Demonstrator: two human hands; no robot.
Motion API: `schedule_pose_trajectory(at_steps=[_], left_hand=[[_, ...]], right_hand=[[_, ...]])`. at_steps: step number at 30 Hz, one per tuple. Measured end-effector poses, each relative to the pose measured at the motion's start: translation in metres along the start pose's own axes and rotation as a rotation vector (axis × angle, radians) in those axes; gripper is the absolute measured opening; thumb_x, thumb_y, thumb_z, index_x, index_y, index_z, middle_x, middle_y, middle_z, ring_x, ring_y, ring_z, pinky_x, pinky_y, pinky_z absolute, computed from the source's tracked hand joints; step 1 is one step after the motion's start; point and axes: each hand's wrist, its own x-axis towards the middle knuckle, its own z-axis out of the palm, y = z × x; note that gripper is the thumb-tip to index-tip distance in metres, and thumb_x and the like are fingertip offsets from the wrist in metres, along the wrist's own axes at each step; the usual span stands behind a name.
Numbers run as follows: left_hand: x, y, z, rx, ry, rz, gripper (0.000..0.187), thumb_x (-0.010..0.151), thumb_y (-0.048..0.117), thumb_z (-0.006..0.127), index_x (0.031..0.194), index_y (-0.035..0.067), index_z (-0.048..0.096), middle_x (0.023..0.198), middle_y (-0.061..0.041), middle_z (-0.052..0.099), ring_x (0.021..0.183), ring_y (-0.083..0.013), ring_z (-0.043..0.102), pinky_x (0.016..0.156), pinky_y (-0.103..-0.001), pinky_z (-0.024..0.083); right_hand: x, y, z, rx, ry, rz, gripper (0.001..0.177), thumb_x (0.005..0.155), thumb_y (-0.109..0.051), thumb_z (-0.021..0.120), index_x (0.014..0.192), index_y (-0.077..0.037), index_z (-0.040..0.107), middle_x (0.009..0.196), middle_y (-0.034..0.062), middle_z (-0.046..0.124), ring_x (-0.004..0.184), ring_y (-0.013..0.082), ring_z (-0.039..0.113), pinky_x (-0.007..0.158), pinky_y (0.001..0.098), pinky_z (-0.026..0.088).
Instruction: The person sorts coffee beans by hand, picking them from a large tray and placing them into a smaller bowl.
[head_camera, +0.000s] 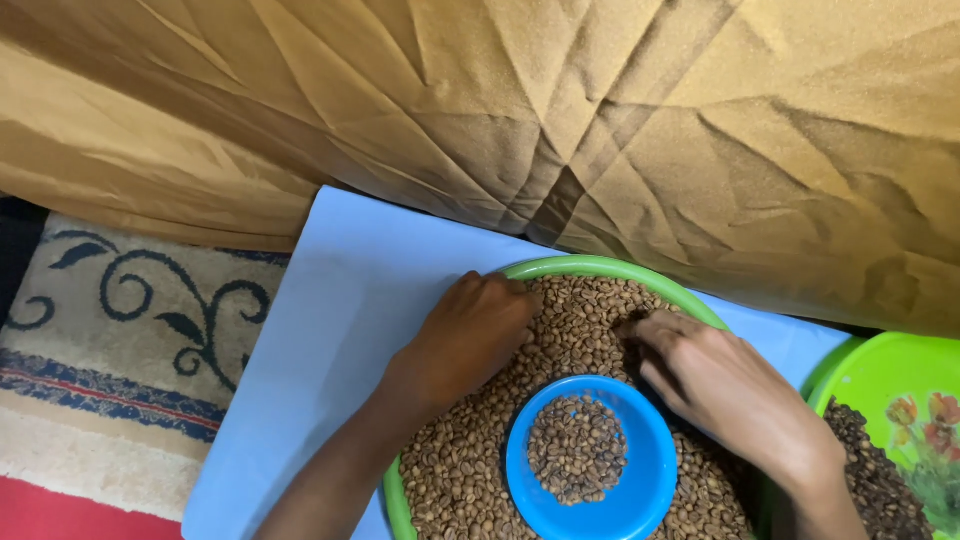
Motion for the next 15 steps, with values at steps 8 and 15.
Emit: schedule_pose_trajectory(at_steps=[8, 15], left_hand=[[0.001, 0.013, -0.024, -0.099, 0.038, 0.043, 0.022, 0.080, 0.011, 0.073, 0.100, 0.004, 0.070, 0.096, -0.011, 0.076, 0.090, -0.0315, 0.069, 0.090, -0.048, 0.048], [0.004, 0.032, -0.009, -0.153, 0.030, 0.197, 0.025, 0.084, 0.018, 0.072, 0.103, 0.003, 0.069, 0.101, -0.012, 0.076, 0.087, -0.0324, 0.070, 0.089, -0.049, 0.046]], right_hand=[[-0.019, 0.017, -0.022, 0.014, 0.048, 0.071, 0.033, 0.077, -0.013, 0.068, 0.109, -0.007, 0.074, 0.107, 0.0050, 0.080, 0.084, 0.0305, 0.076, 0.080, 0.0426, 0.059], [-0.007, 0.017, -0.012, 0.280, -0.027, -0.167, 0.037, 0.077, -0.007, 0.063, 0.112, -0.005, 0.074, 0.110, 0.0058, 0.080, 0.090, 0.0283, 0.075, 0.084, 0.0387, 0.057]])
